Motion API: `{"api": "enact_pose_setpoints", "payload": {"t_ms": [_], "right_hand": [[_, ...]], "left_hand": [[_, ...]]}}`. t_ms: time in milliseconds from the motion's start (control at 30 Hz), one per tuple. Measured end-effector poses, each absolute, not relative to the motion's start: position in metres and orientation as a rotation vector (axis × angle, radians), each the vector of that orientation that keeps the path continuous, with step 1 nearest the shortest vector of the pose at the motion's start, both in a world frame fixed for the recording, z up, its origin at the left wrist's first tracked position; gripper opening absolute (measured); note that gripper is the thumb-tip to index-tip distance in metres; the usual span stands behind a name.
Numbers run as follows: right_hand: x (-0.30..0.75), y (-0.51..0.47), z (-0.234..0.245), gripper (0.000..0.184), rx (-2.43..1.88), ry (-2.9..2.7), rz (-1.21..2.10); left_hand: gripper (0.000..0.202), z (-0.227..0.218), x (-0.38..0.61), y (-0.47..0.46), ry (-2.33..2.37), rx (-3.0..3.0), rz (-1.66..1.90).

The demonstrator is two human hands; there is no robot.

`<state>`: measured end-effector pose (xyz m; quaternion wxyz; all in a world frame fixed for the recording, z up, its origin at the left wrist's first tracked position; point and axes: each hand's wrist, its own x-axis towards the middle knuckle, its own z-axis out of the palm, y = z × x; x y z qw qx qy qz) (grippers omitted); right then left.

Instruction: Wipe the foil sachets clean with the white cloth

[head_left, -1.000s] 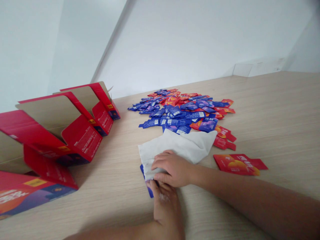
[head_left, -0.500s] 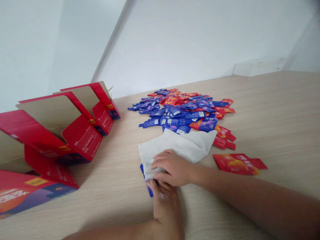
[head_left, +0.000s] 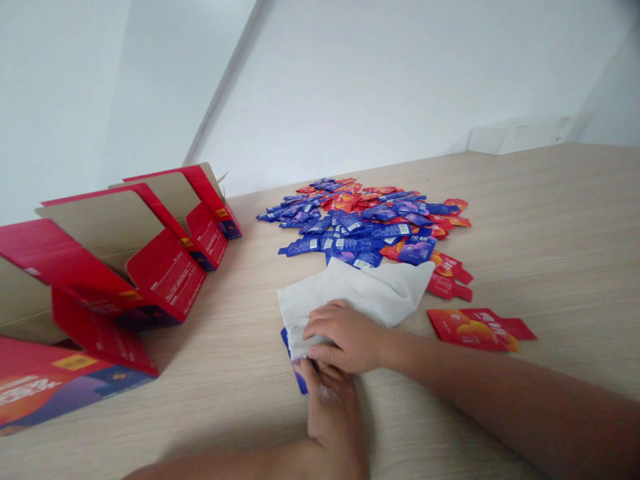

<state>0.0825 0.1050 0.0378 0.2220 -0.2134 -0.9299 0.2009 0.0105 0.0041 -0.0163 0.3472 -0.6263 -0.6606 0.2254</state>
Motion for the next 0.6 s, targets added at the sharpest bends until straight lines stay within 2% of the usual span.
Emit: {"api": "enact_pose_setpoints", "payload": {"t_ms": [600], "right_hand": [[0.0827, 0.1054, 0.0374, 0.027, -0.583, -2.569, 0.562]], "left_hand": [[0.037, -0.0171, 0.0083, 0.0022, -1.69, -1.617, 0.556]]}}
